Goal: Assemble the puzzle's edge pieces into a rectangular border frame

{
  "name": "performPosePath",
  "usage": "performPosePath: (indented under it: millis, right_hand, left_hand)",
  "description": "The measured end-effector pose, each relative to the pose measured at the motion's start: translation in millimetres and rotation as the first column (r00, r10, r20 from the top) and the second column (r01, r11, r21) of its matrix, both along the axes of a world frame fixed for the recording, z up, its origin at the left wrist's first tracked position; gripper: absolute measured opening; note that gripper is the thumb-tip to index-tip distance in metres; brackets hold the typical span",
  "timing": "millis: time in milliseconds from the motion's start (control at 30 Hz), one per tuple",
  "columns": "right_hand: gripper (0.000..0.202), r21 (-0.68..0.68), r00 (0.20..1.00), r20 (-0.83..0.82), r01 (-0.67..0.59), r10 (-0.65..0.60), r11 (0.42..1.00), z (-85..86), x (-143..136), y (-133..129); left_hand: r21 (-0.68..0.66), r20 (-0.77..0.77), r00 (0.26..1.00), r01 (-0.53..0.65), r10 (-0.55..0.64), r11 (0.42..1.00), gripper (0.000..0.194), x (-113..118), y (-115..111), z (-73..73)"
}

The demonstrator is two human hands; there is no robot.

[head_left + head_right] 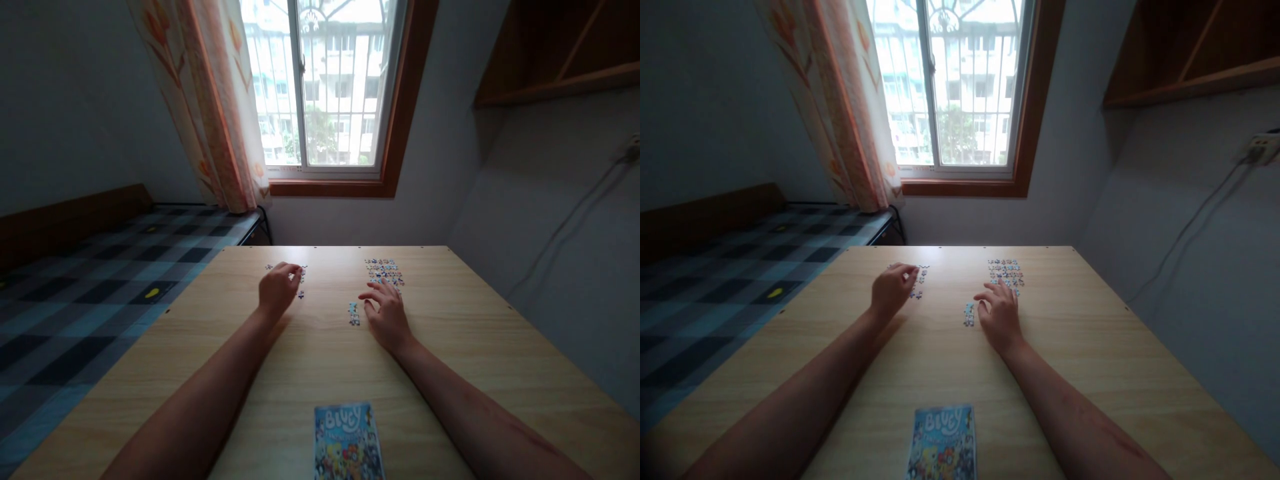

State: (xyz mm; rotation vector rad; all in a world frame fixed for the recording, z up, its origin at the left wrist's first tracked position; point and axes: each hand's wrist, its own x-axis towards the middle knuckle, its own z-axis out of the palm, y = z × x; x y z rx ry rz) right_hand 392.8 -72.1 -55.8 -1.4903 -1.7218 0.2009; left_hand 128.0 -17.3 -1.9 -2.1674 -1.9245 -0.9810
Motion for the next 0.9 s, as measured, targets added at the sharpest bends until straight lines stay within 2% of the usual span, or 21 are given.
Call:
performPosePath:
  millis: [67,133,200,333,500,733,900]
  right_hand:
    - [0.024,0.015,1.000,-0.010,-0.010,0.010,1.000,-0.2,0,0]
    - [0.024,0.021,1.000,-0.012,-0.013,0.013,1.000,-0.5,0,1]
    - [0.025,0.023,1.000,-0.006,-0.010,0.011,1.000,-0.4,0,0]
    - [0.025,0.023,1.000,0.008,0.003,-0.003,1.000,0.3,0,-1]
    - [0.025,0.020,1.000,0.027,0.012,-0.013,1.000,0.7,0,-1]
    - [0.025,0.009,1.000,0.012,0.026,-0.026,1.000,1.8,4,-1]
    - [0.024,0.012,0.999,0.023,0.045,-0.045,0.999,0.9,6,1]
  left_hand:
    - [-0.009,0.000,0.990,-0.142,0.142,0.990,0.030,-34,16,-2.9]
    - [-0.086,-0.005,0.968,-0.251,0.252,0.964,0.034,-58,27,-9.1]
    - [-0.161,-0.028,0.961,-0.276,0.275,0.948,0.040,-71,32,-15.7]
    - [-0.197,-0.094,0.966,-0.254,0.240,0.947,0.045,-71,36,-25.9]
    - [-0.209,-0.124,0.961,-0.270,0.249,0.940,0.042,-73,42,-34.0]
    - [-0.200,-0.066,0.915,-0.403,0.398,0.893,0.038,-75,42,-31.9]
    - [-0.204,-0.037,0.889,-0.454,0.456,0.868,0.032,-72,41,-29.2]
